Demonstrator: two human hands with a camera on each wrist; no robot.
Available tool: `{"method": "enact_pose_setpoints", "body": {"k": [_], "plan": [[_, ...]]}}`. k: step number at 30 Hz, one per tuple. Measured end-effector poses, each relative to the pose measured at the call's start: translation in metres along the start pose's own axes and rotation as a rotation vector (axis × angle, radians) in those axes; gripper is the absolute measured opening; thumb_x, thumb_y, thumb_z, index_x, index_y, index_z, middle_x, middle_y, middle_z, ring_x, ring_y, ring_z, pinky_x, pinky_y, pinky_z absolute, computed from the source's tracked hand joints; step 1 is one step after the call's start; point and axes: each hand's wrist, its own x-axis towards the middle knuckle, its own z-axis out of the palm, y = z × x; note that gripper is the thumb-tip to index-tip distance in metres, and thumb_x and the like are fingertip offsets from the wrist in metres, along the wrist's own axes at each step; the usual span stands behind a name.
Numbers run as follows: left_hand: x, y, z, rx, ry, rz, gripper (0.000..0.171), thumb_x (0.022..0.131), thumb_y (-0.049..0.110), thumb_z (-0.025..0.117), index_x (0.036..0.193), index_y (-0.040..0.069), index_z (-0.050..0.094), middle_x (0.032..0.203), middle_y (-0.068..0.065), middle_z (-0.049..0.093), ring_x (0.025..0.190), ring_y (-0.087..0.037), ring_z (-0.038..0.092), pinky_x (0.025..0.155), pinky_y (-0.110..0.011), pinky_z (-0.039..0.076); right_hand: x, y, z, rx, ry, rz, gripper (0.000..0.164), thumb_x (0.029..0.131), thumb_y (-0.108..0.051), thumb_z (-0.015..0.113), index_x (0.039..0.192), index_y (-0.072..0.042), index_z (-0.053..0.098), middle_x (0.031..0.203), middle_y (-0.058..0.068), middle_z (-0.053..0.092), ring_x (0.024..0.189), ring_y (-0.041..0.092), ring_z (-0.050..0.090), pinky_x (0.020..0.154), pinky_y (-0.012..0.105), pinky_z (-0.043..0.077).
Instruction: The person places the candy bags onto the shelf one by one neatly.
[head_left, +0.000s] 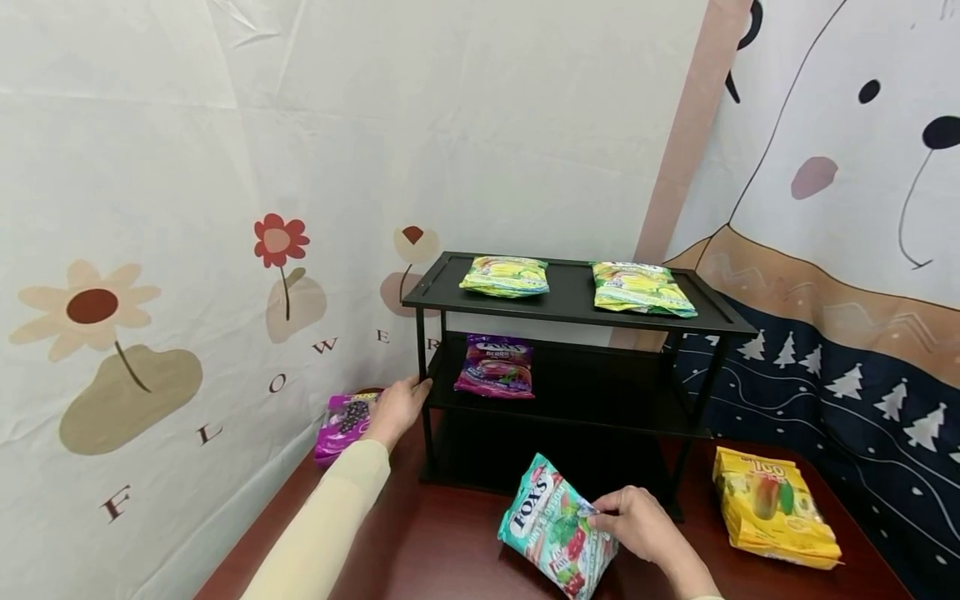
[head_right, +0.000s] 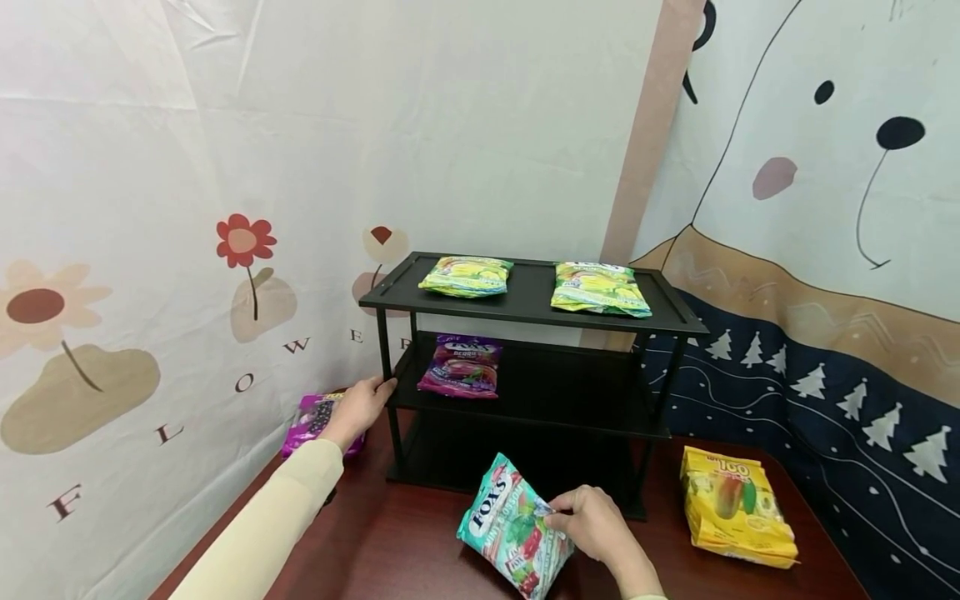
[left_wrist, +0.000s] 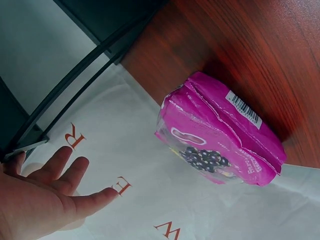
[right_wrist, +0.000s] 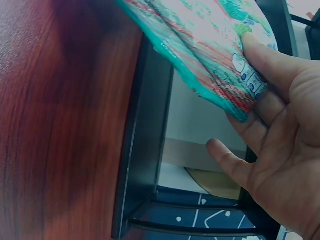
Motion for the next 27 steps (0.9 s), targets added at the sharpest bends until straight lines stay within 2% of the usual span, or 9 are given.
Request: {"method": "enact_pose_setpoints", "body": {"k": [5, 10, 21, 27], "plan": [[-0.001, 0.002, -0.001, 0.018, 0.002, -0.006, 0.052, 0.106, 0.039, 0.040, 0.148, 0.009, 0.048, 0.144, -0.020, 0.051, 0.135, -0.045, 0.041, 0.106, -0.076, 0.014, -0.001, -0.008, -0.004, 0.033, 0.036, -0.028, 0.012, 0.088, -0.023, 0.075, 0.094, -0.013, 0.079, 0.084, -0.006, 0.073, 0.073, 0.005, 0.060, 0.062, 0.024, 0.048], [0.000, 0.003, -0.001, 0.017, 0.000, -0.010, 0.051, 0.106, 0.038, 0.040, 0.148, 0.010, 0.048, 0.144, -0.019, 0.051, 0.135, -0.044, 0.041, 0.106, -0.075, 0.013, -0.002, -0.013, -0.007, 0.045, 0.097, -0.041, 0.013, 0.088, -0.023, 0.076, 0.094, -0.013, 0.080, 0.083, -0.006, 0.073, 0.071, 0.003, 0.059, 0.060, 0.023, 0.048], [0.001, 0.000, 0.000, 0.016, 0.001, -0.001, 0.051, 0.107, 0.040, 0.040, 0.149, 0.012, 0.047, 0.144, -0.018, 0.051, 0.135, -0.045, 0.041, 0.106, -0.075, 0.014, -0.002, -0.025, -0.011, 0.111, 0.229, 0.024, 0.015, 0.088, -0.020, 0.075, 0.096, -0.009, 0.080, 0.095, 0.002, 0.074, 0.079, 0.007, 0.062, 0.067, 0.023, 0.052], [0.000, 0.000, 0.000, 0.010, 0.000, 0.002, 0.051, 0.107, 0.040, 0.040, 0.149, 0.012, 0.047, 0.146, -0.019, 0.049, 0.136, -0.045, 0.040, 0.106, -0.076, 0.012, -0.002, -0.030, -0.015, 0.179, 0.283, 0.059, 0.012, 0.089, -0.019, 0.074, 0.095, -0.010, 0.080, 0.090, 0.000, 0.074, 0.078, 0.009, 0.062, 0.067, 0.024, 0.052]]}}
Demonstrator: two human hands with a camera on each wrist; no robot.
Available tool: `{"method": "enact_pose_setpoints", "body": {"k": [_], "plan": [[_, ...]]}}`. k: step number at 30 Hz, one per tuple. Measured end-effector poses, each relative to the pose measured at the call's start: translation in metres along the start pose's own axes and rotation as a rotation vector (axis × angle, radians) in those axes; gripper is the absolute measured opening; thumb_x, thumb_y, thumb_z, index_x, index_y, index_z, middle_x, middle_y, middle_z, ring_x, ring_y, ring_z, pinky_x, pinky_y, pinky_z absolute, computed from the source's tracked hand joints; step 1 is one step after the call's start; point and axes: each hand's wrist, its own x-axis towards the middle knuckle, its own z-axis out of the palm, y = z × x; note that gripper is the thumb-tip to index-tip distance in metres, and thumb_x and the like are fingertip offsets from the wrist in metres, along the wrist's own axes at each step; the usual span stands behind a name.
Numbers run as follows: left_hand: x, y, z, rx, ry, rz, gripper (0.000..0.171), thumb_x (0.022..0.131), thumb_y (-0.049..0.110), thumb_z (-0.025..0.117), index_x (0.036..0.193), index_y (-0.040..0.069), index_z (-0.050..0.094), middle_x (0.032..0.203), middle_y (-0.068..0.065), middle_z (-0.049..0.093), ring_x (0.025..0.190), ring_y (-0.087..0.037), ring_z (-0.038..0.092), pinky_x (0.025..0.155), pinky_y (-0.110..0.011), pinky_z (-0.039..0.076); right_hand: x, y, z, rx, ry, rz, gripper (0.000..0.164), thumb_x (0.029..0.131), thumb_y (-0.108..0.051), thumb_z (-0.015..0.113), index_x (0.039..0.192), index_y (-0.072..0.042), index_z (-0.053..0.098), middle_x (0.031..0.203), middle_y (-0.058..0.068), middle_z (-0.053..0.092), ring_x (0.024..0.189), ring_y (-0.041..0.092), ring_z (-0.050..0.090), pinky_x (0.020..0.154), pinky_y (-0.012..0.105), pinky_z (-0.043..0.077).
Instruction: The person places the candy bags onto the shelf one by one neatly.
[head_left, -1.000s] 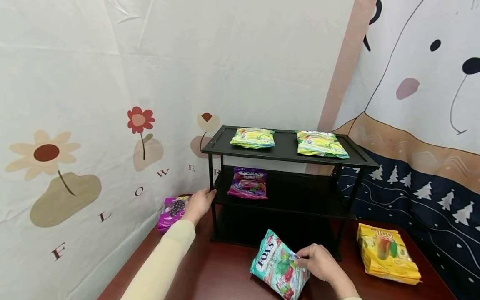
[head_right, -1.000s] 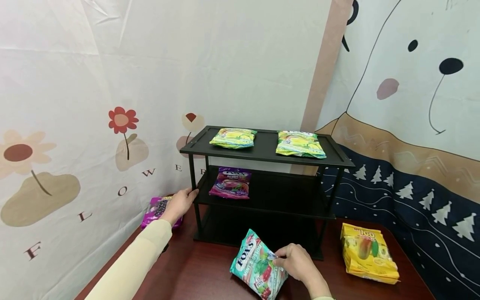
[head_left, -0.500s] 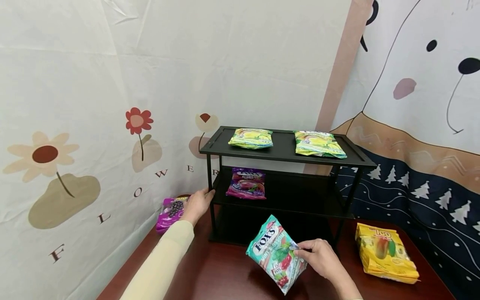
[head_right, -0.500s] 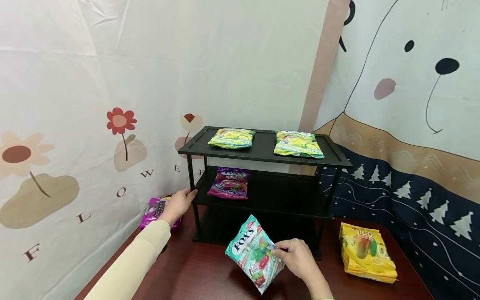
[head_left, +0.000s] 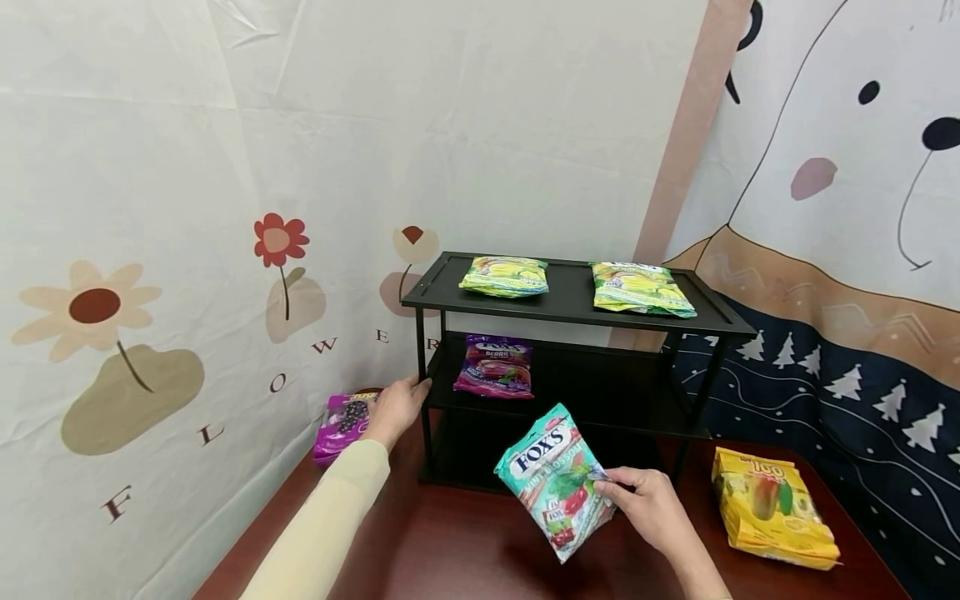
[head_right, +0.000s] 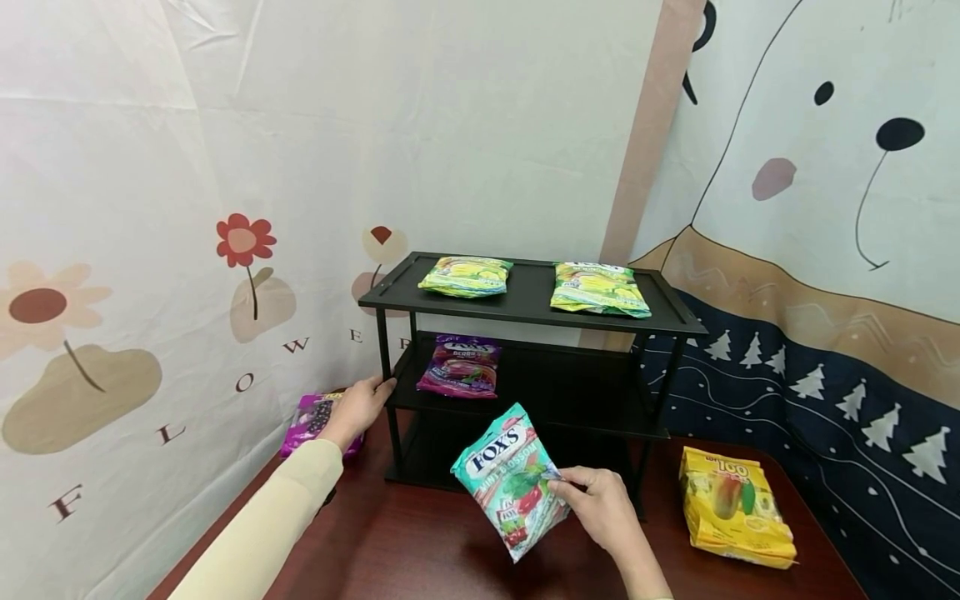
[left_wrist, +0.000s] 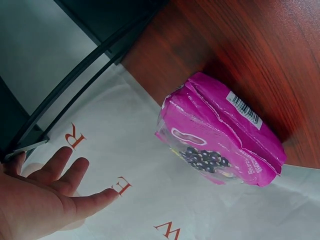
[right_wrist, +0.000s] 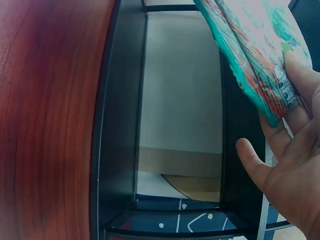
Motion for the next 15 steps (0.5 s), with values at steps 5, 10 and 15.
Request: {"method": "enact_pose_setpoints", "body": {"k": [5, 10, 15], "plan": [[0.0002, 0.0002, 0.0002, 0.004, 0.001, 0.001, 0.051, 0.107, 0.040, 0.040, 0.149, 0.013, 0.047, 0.145, -0.019, 0.050, 0.135, -0.045, 0.041, 0.106, -0.075, 0.013, 0.0022, -0.0033, -0.0013, 0.016, 0.083, 0.047, 0.012, 0.089, -0.017, 0.075, 0.098, -0.011, 0.080, 0.089, 0.000, 0.075, 0.082, 0.010, 0.065, 0.071, 0.024, 0.053], [0.0005, 0.0001, 0.0008, 0.008, 0.005, 0.003, 0.050, 0.107, 0.040, 0.040, 0.149, 0.014, 0.047, 0.144, -0.018, 0.051, 0.135, -0.045, 0.041, 0.106, -0.076, 0.013, 0.0038, -0.0056, -0.0046, -0.017, 0.158, 0.055, 0.020, 0.090, -0.021, 0.075, 0.105, -0.007, 0.079, 0.096, 0.004, 0.075, 0.091, 0.014, 0.067, 0.077, 0.025, 0.054], [0.0006, 0.0001, 0.0009, 0.007, 0.004, -0.001, 0.050, 0.107, 0.040, 0.040, 0.149, 0.014, 0.047, 0.145, -0.018, 0.050, 0.136, -0.045, 0.041, 0.106, -0.075, 0.013, 0.0053, -0.0064, -0.0082, -0.043, 0.216, 0.067, 0.027, 0.092, -0.025, 0.073, 0.109, -0.005, 0.077, 0.099, 0.007, 0.075, 0.095, 0.014, 0.066, 0.080, 0.026, 0.054]]}}
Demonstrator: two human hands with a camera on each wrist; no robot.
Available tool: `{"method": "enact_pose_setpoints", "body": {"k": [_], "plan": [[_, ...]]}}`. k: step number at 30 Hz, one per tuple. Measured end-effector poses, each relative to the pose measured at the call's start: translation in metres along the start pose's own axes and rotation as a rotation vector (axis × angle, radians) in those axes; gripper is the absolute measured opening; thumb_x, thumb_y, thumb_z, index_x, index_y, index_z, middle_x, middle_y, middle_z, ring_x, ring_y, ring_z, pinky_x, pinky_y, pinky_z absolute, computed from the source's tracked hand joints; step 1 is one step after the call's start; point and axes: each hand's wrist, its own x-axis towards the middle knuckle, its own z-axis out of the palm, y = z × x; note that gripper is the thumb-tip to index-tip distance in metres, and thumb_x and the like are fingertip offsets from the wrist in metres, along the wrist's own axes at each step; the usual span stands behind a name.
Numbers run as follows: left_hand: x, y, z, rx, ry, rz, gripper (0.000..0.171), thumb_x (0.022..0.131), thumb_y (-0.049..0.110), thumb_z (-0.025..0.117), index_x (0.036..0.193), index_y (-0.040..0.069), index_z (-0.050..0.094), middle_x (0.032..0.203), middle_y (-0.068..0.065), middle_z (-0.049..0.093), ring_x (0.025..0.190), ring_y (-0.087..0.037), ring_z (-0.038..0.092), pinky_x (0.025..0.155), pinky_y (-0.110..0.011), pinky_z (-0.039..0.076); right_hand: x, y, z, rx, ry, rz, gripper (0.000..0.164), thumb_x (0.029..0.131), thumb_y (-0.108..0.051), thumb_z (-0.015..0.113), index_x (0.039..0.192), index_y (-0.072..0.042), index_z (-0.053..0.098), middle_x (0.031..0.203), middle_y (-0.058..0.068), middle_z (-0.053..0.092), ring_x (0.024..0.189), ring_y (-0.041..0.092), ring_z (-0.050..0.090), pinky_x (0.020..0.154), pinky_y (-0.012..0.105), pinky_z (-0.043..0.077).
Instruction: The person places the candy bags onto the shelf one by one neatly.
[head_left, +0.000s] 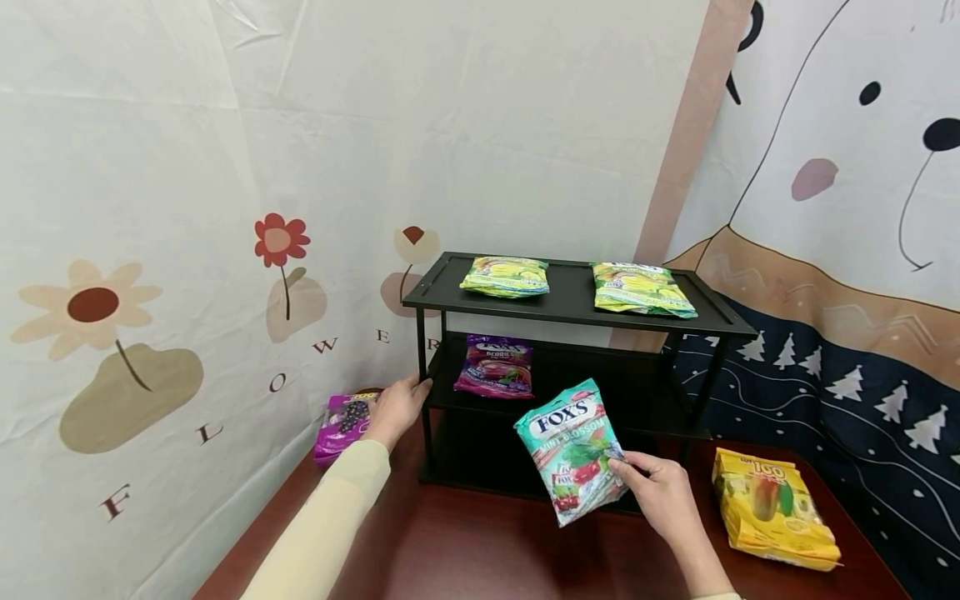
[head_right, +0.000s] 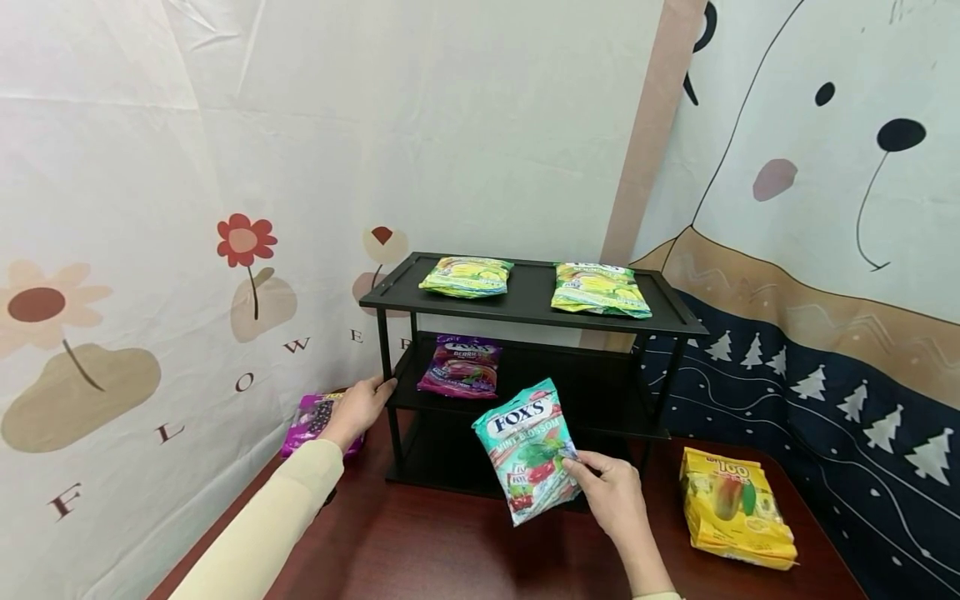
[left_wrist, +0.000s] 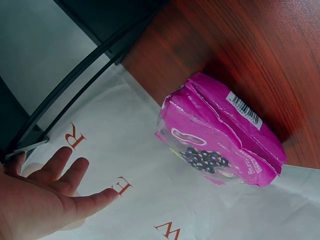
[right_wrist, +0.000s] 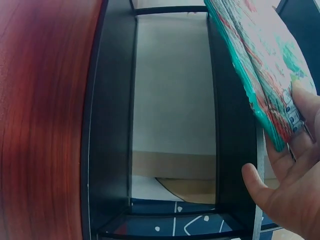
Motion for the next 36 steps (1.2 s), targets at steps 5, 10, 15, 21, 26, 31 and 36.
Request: {"method": "enact_pose_setpoints", "body": {"k": [5, 10, 15, 21, 26, 31, 36], "plan": [[0.000, 0.000, -0.001, -0.006, 0.000, -0.002, 0.050, 0.106, 0.039, 0.041, 0.148, 0.012, 0.048, 0.145, -0.018, 0.050, 0.135, -0.044, 0.041, 0.106, -0.075, 0.013, 0.004, -0.002, -0.004, -0.005, 0.049, 0.044, 0.033, 0.094, -0.030, 0.071, 0.114, -0.004, 0.075, 0.105, 0.010, 0.074, 0.095, 0.015, 0.064, 0.079, 0.024, 0.052], [-0.001, 0.001, -0.001, -0.005, -0.004, -0.005, 0.050, 0.106, 0.038, 0.041, 0.148, 0.012, 0.048, 0.145, -0.019, 0.050, 0.135, -0.044, 0.041, 0.106, -0.075, 0.012, 0.009, -0.005, -0.008, 0.000, 0.118, 0.089, 0.045, 0.094, -0.039, 0.068, 0.119, -0.002, 0.072, 0.113, 0.016, 0.071, 0.105, 0.024, 0.063, 0.085, 0.035, 0.052], [0.000, 0.002, -0.002, -0.003, -0.008, -0.015, 0.051, 0.106, 0.038, 0.041, 0.149, 0.010, 0.046, 0.146, -0.018, 0.049, 0.136, -0.044, 0.040, 0.107, -0.075, 0.011, 0.013, -0.008, -0.013, 0.022, 0.192, 0.122, 0.050, 0.096, -0.041, 0.065, 0.122, 0.001, 0.069, 0.119, 0.020, 0.068, 0.108, 0.026, 0.059, 0.079, 0.019, 0.047], [0.000, 0.002, -0.002, -0.002, -0.013, -0.020, 0.051, 0.106, 0.038, 0.041, 0.149, 0.011, 0.047, 0.145, -0.018, 0.049, 0.136, -0.043, 0.040, 0.107, -0.075, 0.012, 0.022, -0.011, -0.016, 0.056, 0.287, 0.147, 0.046, 0.098, -0.037, 0.064, 0.122, 0.002, 0.069, 0.118, 0.021, 0.068, 0.106, 0.024, 0.057, 0.074, 0.012, 0.040], [-0.001, 0.003, -0.002, -0.002, -0.012, -0.017, 0.049, 0.107, 0.037, 0.042, 0.148, 0.011, 0.048, 0.145, -0.017, 0.050, 0.136, -0.043, 0.041, 0.106, -0.075, 0.011, 0.032, -0.011, -0.018, 0.051, 0.362, 0.136, 0.044, 0.098, -0.034, 0.064, 0.120, 0.003, 0.070, 0.116, 0.022, 0.068, 0.110, 0.029, 0.059, 0.085, 0.033, 0.043], [-0.001, 0.003, -0.001, -0.004, -0.013, -0.023, 0.050, 0.107, 0.037, 0.041, 0.148, 0.010, 0.048, 0.145, -0.017, 0.050, 0.137, -0.043, 0.040, 0.107, -0.075, 0.011, 0.040, -0.013, -0.019, -0.018, 0.403, 0.126, 0.043, 0.099, -0.035, 0.061, 0.118, 0.002, 0.071, 0.114, 0.023, 0.069, 0.105, 0.036, 0.061, 0.083, 0.042, 0.044], [-0.001, 0.002, 0.000, -0.009, -0.004, -0.020, 0.050, 0.107, 0.038, 0.040, 0.148, 0.011, 0.048, 0.144, -0.017, 0.052, 0.136, -0.043, 0.041, 0.106, -0.075, 0.013, 0.047, -0.012, -0.020, -0.243, 0.358, 0.073, 0.044, 0.102, -0.035, 0.054, 0.123, 0.001, 0.067, 0.116, 0.027, 0.066, 0.099, 0.048, 0.059, 0.080, 0.058, 0.040]]}}
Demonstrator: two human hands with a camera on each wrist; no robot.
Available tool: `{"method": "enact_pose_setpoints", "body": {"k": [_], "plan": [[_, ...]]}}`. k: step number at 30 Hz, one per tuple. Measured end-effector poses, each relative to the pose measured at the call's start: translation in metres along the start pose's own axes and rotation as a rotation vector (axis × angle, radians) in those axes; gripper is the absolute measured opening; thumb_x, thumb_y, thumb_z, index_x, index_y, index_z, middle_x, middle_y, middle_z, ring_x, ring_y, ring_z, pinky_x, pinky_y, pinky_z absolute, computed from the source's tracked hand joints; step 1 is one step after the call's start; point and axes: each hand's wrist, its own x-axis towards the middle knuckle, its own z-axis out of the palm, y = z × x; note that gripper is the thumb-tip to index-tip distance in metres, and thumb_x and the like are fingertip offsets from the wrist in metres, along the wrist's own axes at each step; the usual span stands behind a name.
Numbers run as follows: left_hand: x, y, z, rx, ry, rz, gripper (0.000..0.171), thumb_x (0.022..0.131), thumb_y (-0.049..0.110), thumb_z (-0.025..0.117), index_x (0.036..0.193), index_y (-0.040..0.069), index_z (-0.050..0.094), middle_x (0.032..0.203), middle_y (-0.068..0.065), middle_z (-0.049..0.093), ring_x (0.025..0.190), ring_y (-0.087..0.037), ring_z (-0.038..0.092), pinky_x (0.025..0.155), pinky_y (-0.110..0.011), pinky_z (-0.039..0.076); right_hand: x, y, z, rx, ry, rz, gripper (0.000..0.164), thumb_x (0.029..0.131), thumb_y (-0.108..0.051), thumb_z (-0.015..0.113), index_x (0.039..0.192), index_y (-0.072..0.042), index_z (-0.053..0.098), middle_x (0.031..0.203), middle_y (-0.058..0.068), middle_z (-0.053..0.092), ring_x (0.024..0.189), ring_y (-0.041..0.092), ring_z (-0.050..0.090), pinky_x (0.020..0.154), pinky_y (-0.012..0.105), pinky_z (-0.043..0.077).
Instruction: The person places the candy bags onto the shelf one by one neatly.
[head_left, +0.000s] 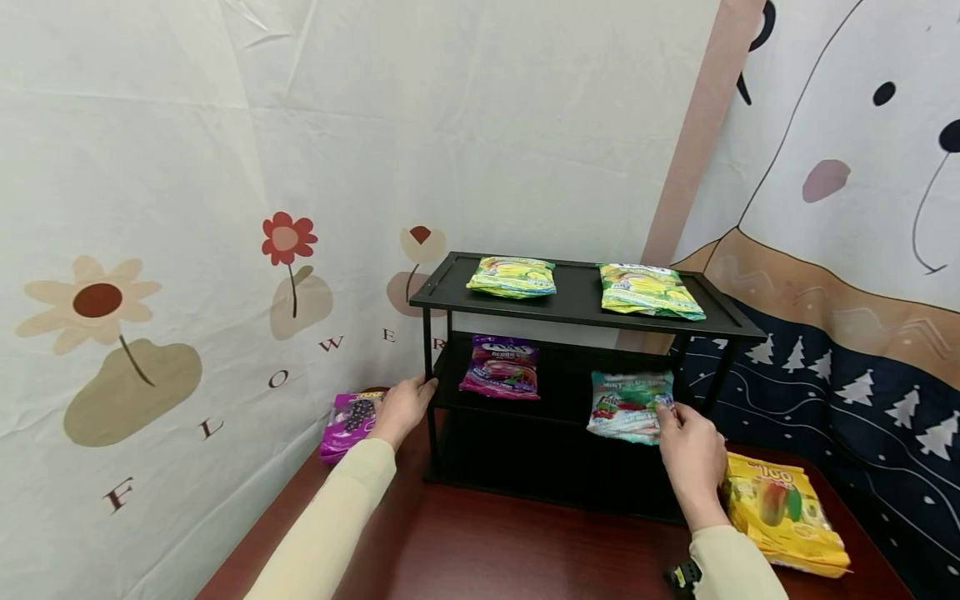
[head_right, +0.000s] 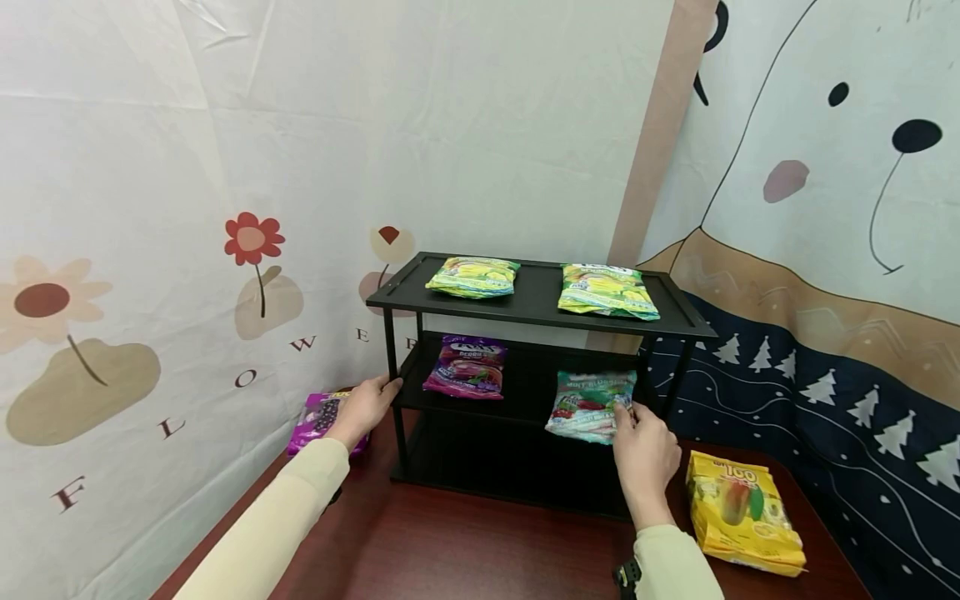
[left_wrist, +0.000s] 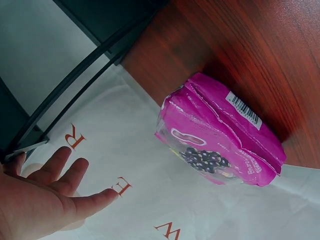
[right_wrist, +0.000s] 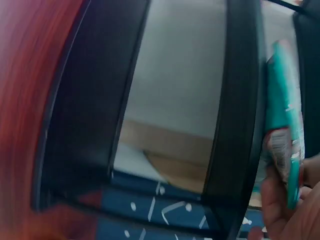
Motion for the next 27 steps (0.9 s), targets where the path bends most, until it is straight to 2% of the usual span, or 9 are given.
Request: {"method": "enact_pose_setpoints", "body": {"k": [4, 7, 10, 13, 15, 18, 23, 27], "plan": [[-0.001, 0.000, 0.000, -0.002, 0.000, -0.001, 0.049, 0.107, 0.038, 0.041, 0.148, 0.012, 0.049, 0.143, -0.016, 0.053, 0.135, -0.043, 0.042, 0.106, -0.075, 0.014, 0.002, 0.003, 0.001, -0.146, -0.009, -0.085, 0.052, 0.102, -0.036, 0.054, 0.132, 0.006, 0.058, 0.127, 0.033, 0.057, 0.106, 0.054, 0.053, 0.081, 0.064, 0.033], [-0.001, 0.000, 0.000, 0.001, -0.002, -0.001, 0.049, 0.107, 0.038, 0.041, 0.147, 0.012, 0.049, 0.142, -0.016, 0.054, 0.135, -0.043, 0.042, 0.106, -0.075, 0.014, -0.001, 0.006, 0.004, -0.164, 0.054, -0.172, 0.049, 0.101, -0.031, 0.057, 0.133, 0.006, 0.058, 0.132, 0.032, 0.053, 0.114, 0.053, 0.049, 0.084, 0.065, 0.031], [0.000, 0.001, 0.000, 0.002, -0.001, 0.005, 0.050, 0.107, 0.038, 0.040, 0.147, 0.011, 0.049, 0.143, -0.016, 0.053, 0.135, -0.043, 0.042, 0.106, -0.074, 0.014, -0.005, 0.010, 0.011, -0.150, 0.165, -0.323, 0.038, 0.099, -0.022, 0.062, 0.127, 0.003, 0.064, 0.134, 0.028, 0.054, 0.118, 0.050, 0.048, 0.089, 0.065, 0.030], [0.001, 0.001, -0.001, 0.001, 0.000, 0.010, 0.050, 0.107, 0.038, 0.040, 0.147, 0.011, 0.049, 0.144, -0.016, 0.052, 0.136, -0.043, 0.041, 0.106, -0.074, 0.014, -0.011, 0.013, 0.018, -0.138, 0.271, -0.510, 0.030, 0.094, -0.016, 0.067, 0.118, 0.001, 0.069, 0.130, 0.027, 0.058, 0.115, 0.048, 0.052, 0.090, 0.065, 0.033], [0.001, 0.000, -0.001, -0.002, 0.000, 0.009, 0.050, 0.107, 0.038, 0.040, 0.147, 0.011, 0.049, 0.144, -0.016, 0.051, 0.136, -0.043, 0.041, 0.106, -0.074, 0.013, -0.015, 0.016, 0.023, -0.144, 0.316, -0.623, 0.028, 0.093, -0.018, 0.068, 0.115, 0.000, 0.071, 0.126, 0.026, 0.060, 0.110, 0.048, 0.054, 0.087, 0.063, 0.036], [0.001, 0.000, 0.000, -0.004, 0.000, 0.007, 0.049, 0.107, 0.038, 0.040, 0.147, 0.011, 0.049, 0.144, -0.016, 0.052, 0.136, -0.043, 0.041, 0.106, -0.074, 0.013, -0.020, 0.019, 0.028, -0.181, 0.336, -0.744, 0.035, 0.096, -0.031, 0.062, 0.114, -0.003, 0.072, 0.122, 0.025, 0.062, 0.104, 0.047, 0.056, 0.082, 0.061, 0.040], [0.000, 0.000, 0.000, -0.004, 0.003, 0.006, 0.049, 0.107, 0.038, 0.040, 0.147, 0.011, 0.049, 0.143, -0.016, 0.053, 0.135, -0.043, 0.041, 0.106, -0.075, 0.012, -0.027, 0.023, 0.033, -0.251, 0.312, -0.838, 0.054, 0.102, -0.051, 0.045, 0.116, -0.006, 0.072, 0.117, 0.023, 0.063, 0.097, 0.044, 0.059, 0.079, 0.058, 0.043], [0.000, 0.000, 0.000, -0.004, 0.004, 0.003, 0.049, 0.106, 0.038, 0.040, 0.147, 0.012, 0.049, 0.143, -0.016, 0.053, 0.135, -0.043, 0.042, 0.106, -0.076, 0.012, -0.030, 0.026, 0.035, -0.261, 0.299, -0.871, 0.052, 0.104, -0.048, 0.041, 0.116, -0.007, 0.071, 0.111, 0.022, 0.063, 0.093, 0.042, 0.059, 0.078, 0.057, 0.044]]}}
